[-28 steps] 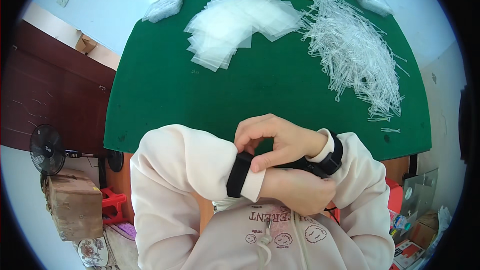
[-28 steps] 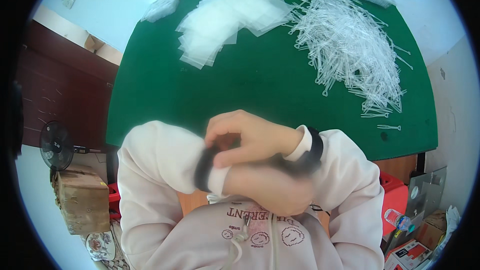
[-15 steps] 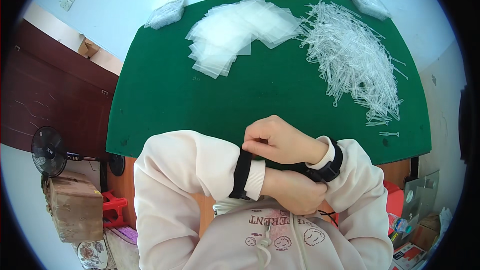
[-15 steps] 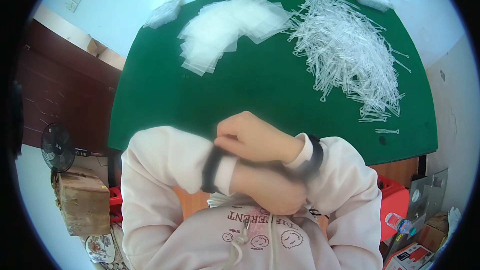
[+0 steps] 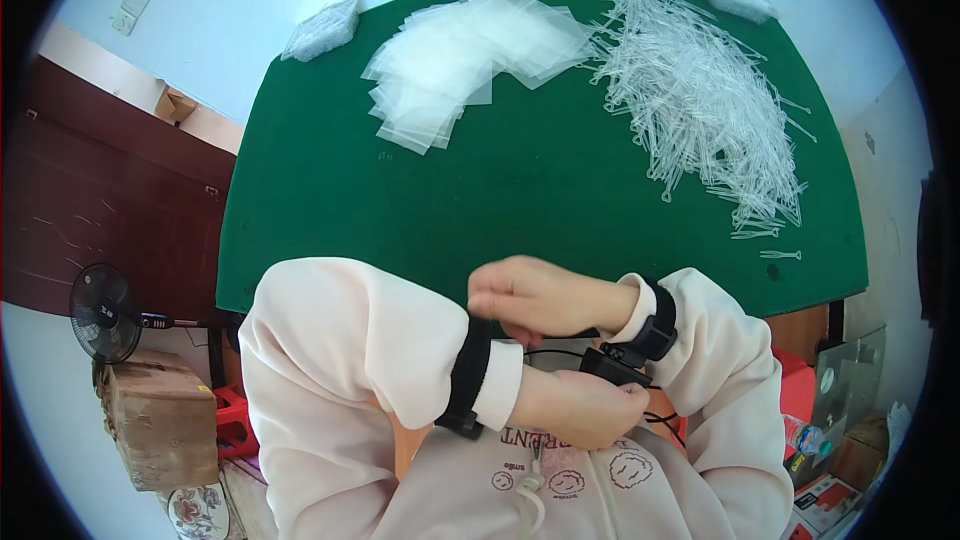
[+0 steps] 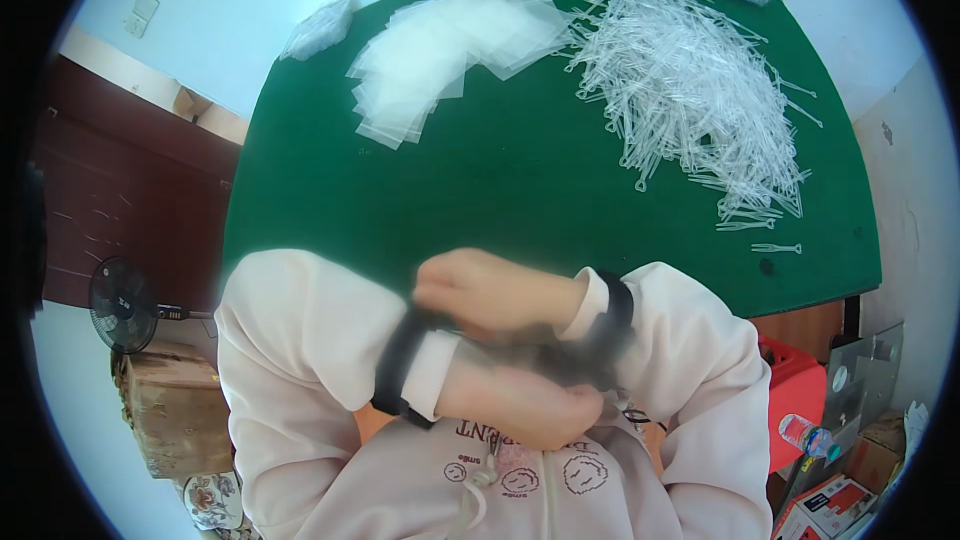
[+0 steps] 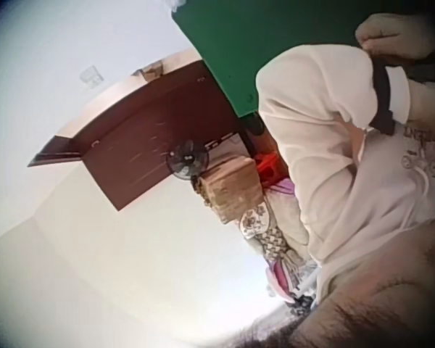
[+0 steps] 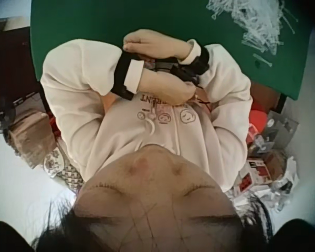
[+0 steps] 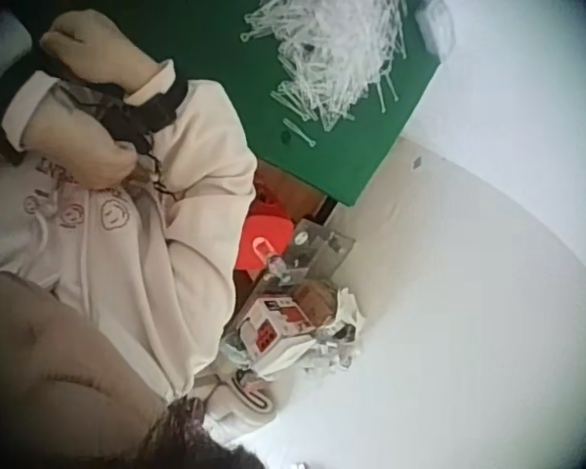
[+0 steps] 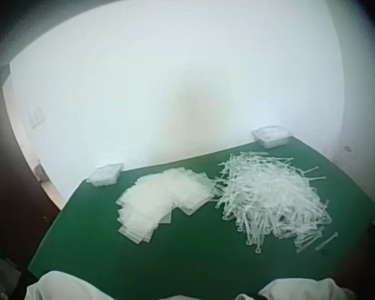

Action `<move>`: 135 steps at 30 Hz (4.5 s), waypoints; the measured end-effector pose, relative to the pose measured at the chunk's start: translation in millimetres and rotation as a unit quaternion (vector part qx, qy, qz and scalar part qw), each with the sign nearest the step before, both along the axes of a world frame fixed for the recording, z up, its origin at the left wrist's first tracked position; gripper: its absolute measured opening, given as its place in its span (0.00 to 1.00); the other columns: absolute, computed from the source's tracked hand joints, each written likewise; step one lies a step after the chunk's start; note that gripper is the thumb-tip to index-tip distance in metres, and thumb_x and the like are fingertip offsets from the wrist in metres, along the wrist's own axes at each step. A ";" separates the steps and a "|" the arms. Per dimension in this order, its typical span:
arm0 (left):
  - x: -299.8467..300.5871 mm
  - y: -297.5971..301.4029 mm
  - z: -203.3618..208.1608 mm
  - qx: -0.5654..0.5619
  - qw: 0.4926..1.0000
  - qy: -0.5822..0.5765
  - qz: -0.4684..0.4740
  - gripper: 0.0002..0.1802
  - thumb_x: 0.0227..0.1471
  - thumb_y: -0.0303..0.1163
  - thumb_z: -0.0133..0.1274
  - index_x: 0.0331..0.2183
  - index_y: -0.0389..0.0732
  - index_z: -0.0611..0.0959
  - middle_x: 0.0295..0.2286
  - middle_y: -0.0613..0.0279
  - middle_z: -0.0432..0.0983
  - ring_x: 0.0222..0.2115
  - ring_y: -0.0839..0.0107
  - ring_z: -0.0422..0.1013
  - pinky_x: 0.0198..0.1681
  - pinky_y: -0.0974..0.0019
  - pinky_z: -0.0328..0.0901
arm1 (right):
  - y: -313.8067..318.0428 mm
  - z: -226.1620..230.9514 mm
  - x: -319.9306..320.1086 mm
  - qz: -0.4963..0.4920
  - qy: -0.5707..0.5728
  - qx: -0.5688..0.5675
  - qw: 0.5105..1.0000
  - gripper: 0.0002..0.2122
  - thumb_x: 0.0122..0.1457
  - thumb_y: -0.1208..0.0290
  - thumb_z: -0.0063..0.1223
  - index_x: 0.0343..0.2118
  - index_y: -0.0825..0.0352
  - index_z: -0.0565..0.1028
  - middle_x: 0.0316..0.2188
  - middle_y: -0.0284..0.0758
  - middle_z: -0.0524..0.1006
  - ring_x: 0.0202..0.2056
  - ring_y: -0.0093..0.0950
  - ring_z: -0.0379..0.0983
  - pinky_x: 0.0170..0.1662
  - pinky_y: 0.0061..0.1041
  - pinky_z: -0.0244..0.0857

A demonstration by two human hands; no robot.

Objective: Packaging plastic fasteners into small transparent bags at a workbench.

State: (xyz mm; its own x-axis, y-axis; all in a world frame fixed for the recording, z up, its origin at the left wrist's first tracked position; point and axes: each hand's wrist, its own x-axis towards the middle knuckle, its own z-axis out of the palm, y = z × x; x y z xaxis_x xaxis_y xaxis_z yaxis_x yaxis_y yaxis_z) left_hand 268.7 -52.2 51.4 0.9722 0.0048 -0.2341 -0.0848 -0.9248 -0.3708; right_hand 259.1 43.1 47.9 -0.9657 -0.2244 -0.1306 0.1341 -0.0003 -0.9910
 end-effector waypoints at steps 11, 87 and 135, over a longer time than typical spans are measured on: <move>9.6 1.9 24.8 0.088 0.996 -0.015 -0.023 0.08 0.43 0.36 0.47 0.17 0.46 0.74 0.18 0.72 0.66 0.17 0.73 0.58 0.21 0.67 0.48 | -0.8 2.6 8.9 0.050 0.066 -0.076 0.994 0.16 0.64 0.61 0.40 0.25 0.69 0.72 0.17 0.24 0.67 0.22 0.11 0.60 0.24 0.15 0.57; 4.4 13.6 70.5 0.268 0.955 -0.125 0.030 0.08 0.49 0.21 0.40 0.26 0.30 0.75 0.22 0.63 0.71 0.23 0.74 0.68 0.27 0.73 0.60 | -1.2 -8.2 11.2 0.144 0.175 -0.271 0.935 0.09 0.45 0.77 0.61 0.27 0.69 0.71 0.32 0.31 0.67 0.33 0.19 0.64 0.35 0.18 0.60; -6.4 -15.0 78.0 0.323 0.933 -0.100 0.121 0.12 0.55 0.26 0.43 0.41 0.35 0.74 0.33 0.59 0.72 0.30 0.71 0.68 0.35 0.68 0.62 | -0.7 -10.8 10.6 0.110 0.026 -0.385 0.916 0.13 0.51 0.79 0.58 0.40 0.74 0.73 0.28 0.37 0.78 0.26 0.19 0.74 0.31 0.16 0.69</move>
State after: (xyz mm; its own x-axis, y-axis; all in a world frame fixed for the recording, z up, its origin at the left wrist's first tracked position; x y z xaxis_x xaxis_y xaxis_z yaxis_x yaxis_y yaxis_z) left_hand 262.3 -67.2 129.3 0.9485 0.3066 0.0800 0.2282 -0.4857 -0.8438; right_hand 269.7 42.4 37.1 -0.8867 -0.4206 0.1920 0.1681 -0.6800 -0.7136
